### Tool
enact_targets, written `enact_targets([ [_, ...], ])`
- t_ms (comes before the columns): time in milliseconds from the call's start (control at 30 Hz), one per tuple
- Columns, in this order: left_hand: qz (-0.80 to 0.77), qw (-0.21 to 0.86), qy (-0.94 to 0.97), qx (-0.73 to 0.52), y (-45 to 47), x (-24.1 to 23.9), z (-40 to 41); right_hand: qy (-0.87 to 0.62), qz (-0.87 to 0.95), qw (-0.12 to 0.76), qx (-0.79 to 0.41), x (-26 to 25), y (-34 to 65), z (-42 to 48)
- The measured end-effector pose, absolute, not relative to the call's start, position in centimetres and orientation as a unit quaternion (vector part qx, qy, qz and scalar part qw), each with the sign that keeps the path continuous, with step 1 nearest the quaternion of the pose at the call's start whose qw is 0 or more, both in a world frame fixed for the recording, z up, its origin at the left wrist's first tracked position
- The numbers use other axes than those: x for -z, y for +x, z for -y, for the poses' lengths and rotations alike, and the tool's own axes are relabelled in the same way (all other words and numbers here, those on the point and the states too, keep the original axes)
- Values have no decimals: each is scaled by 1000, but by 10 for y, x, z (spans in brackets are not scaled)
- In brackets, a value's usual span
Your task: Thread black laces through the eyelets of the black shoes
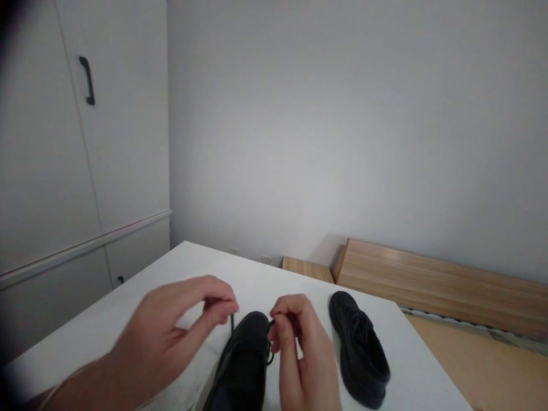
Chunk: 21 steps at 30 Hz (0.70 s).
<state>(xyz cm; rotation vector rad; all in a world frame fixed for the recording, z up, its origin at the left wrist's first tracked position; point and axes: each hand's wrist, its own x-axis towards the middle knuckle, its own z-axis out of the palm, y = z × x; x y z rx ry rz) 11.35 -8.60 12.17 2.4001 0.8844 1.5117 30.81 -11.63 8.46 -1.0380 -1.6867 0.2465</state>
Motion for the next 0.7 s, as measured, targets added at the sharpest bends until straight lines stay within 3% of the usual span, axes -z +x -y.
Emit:
enact_targets([
  [100,-294,92,759,-574,104,-140,90,-397,630,667,-37,-112,303,125],
  [167,-285,117,756,-578,105,-142,91,-381,616,690,-7,-119,301,128],
  [333,-250,209,749,-576,121,-131,92,-344,703,620,-44,-115,300,126],
  [533,-204,464,679,-531,138,-122,93,-337,715,610,-47,-108,294,122],
  [700,-198,475,673,-531,138,-113,86,-315,718,604,-142,-104,298,119],
])
